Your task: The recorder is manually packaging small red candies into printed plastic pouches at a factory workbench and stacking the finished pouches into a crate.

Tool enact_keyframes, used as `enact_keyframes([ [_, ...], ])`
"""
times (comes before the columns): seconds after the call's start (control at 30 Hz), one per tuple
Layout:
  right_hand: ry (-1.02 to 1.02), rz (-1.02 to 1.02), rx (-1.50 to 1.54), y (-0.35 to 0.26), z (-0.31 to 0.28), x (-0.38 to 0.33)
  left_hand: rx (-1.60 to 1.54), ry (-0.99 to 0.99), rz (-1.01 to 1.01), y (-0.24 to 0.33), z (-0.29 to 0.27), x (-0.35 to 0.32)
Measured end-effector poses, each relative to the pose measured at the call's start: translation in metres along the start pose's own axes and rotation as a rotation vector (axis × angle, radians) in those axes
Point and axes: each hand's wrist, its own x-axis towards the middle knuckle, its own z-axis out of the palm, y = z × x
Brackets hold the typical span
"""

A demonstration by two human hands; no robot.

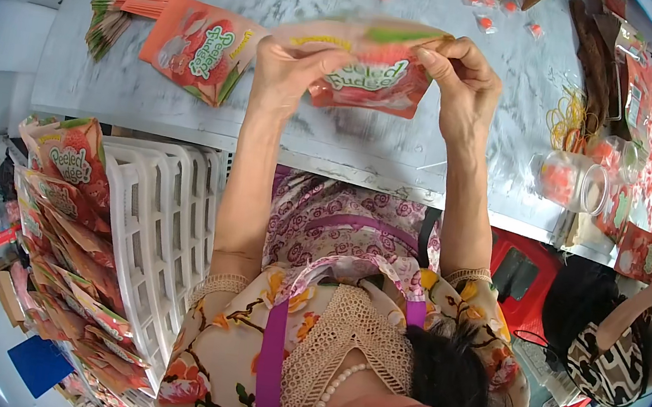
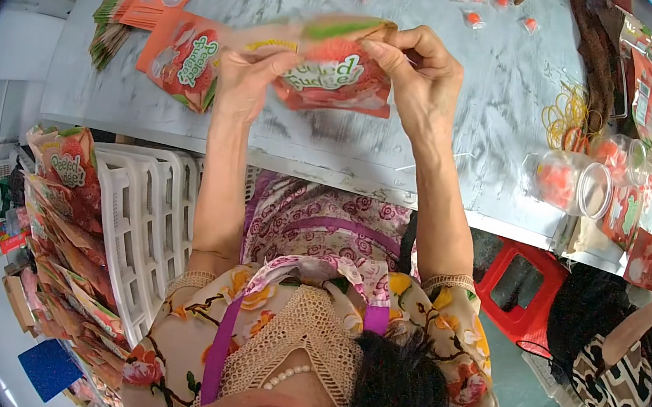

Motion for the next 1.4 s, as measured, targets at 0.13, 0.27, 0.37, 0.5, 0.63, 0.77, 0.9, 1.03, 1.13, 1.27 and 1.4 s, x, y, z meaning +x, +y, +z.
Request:
enact_keyframes([
  [0.13, -0.097, 0.016, -0.233, -0.026, 0.000, 0.005, -0.066, 0.038, 0.148, 0.001, 0.012, -0.006],
  [0.27, -0.430, -0.182, -0.876, -0.058, 0.005, 0.022, 0.116, 0.046, 0.166, -0.001, 0.018, -0.011],
  [0.37, -0.587, -0.262, -1.021, -0.064, 0.005, 0.036, 0.111, 0.029, 0.201, 0.005, 0.023, -0.014],
  [0.5, -0.687, -0.407, -1.034, -0.073, 0.015, 0.038, 0.230, 0.017, 0.254, 0.015, 0.027, -0.019],
  [0.63, -0.694, -0.381, -0.990, -0.077, 0.021, 0.036, 0.199, 0.027, 0.222, 0.010, 0.025, -0.020],
  [0.77, -0.685, -0.431, -0.914, -0.079, 0.028, 0.030, 0.121, 0.042, 0.276, 0.012, 0.022, -0.032],
  [0.9, -0.679, -0.488, -0.941, -0.086, 0.039, 0.027, 0.223, 0.069, 0.223, 0.025, 0.016, -0.040],
  [1.03, -0.711, -0.479, -0.935, -0.090, 0.045, 0.025, 0.162, 0.052, 0.242, 0.026, 0.010, -0.043],
  [1.13, -0.709, -0.414, -0.914, -0.092, 0.045, 0.023, 0.265, 0.056, 0.292, 0.029, 0.001, -0.047],
  [1.27, -0.705, -0.265, -0.848, -0.091, 0.032, 0.023, 0.255, 0.083, 0.322, 0.033, -0.008, -0.052],
  [1.4, -0.682, -0.253, -0.882, -0.087, 0.030, 0.015, 0.348, 0.057, 0.389, 0.031, -0.012, -0.055],
])
